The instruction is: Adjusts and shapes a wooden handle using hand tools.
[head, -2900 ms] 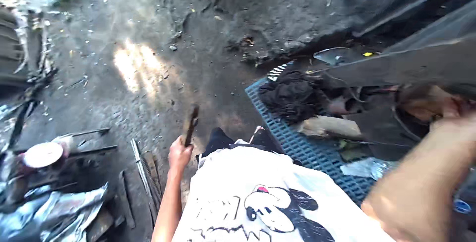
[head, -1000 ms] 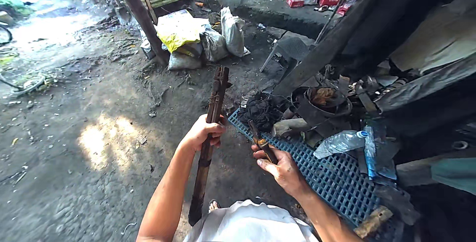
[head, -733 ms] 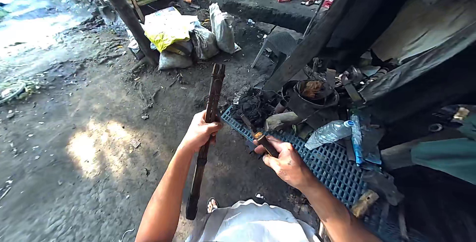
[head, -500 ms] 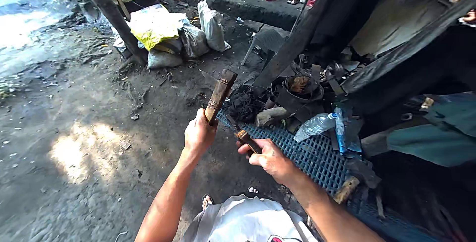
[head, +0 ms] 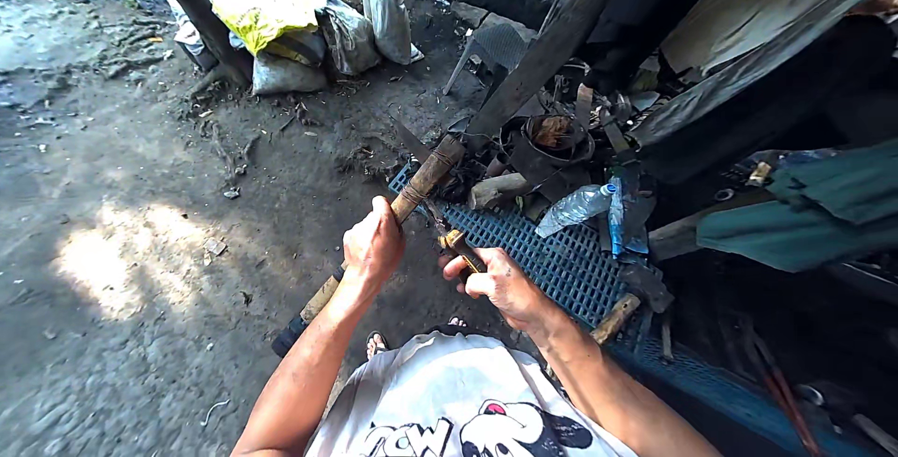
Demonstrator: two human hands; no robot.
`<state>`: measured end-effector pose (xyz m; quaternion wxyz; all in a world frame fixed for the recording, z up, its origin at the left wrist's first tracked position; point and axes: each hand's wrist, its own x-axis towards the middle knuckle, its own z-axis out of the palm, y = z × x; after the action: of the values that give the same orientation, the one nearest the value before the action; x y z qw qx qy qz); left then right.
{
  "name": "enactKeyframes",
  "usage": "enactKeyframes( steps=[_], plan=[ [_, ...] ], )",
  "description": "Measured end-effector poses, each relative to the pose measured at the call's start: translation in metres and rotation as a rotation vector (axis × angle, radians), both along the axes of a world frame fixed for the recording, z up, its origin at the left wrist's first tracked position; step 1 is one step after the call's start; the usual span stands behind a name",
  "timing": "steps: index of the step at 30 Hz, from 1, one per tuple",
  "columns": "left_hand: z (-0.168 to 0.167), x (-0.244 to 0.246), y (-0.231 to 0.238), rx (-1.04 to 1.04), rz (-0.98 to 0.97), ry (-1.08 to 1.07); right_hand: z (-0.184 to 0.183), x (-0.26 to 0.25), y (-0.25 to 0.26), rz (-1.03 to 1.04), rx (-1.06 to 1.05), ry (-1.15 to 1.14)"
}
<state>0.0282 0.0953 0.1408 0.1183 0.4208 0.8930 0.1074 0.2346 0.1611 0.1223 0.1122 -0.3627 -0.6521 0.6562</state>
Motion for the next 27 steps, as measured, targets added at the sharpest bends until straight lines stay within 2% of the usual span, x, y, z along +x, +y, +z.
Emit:
enactKeyframes(
  steps=[6,11,14,17,21,27],
  plan=[
    [-0.035,-0.003,0.0,0.03,-0.041,0.185,-0.009,0.007,-0.005,-0.027,-0.067,-0.018],
    [-0.073,-0.008,-0.01,0.284,-0.086,0.382,-0.017,0.004,-0.014,-0.047,-0.138,-0.046],
    [-0.082,-0.008,-0.018,0.379,-0.121,0.456,-0.022,0.002,-0.022,-0.059,-0.179,-0.034],
    [-0.084,-0.01,-0.024,0.371,-0.148,0.46,-0.025,-0.003,-0.029,-0.114,-0.235,-0.018],
    [-0.088,-0.015,-0.031,0.311,-0.158,0.401,-0.03,-0.01,-0.038,-0.16,-0.41,0.111],
    [-0.091,-0.016,-0.035,0.226,-0.185,0.274,-0.038,0.006,-0.037,-0.038,-0.72,0.282]
  ],
)
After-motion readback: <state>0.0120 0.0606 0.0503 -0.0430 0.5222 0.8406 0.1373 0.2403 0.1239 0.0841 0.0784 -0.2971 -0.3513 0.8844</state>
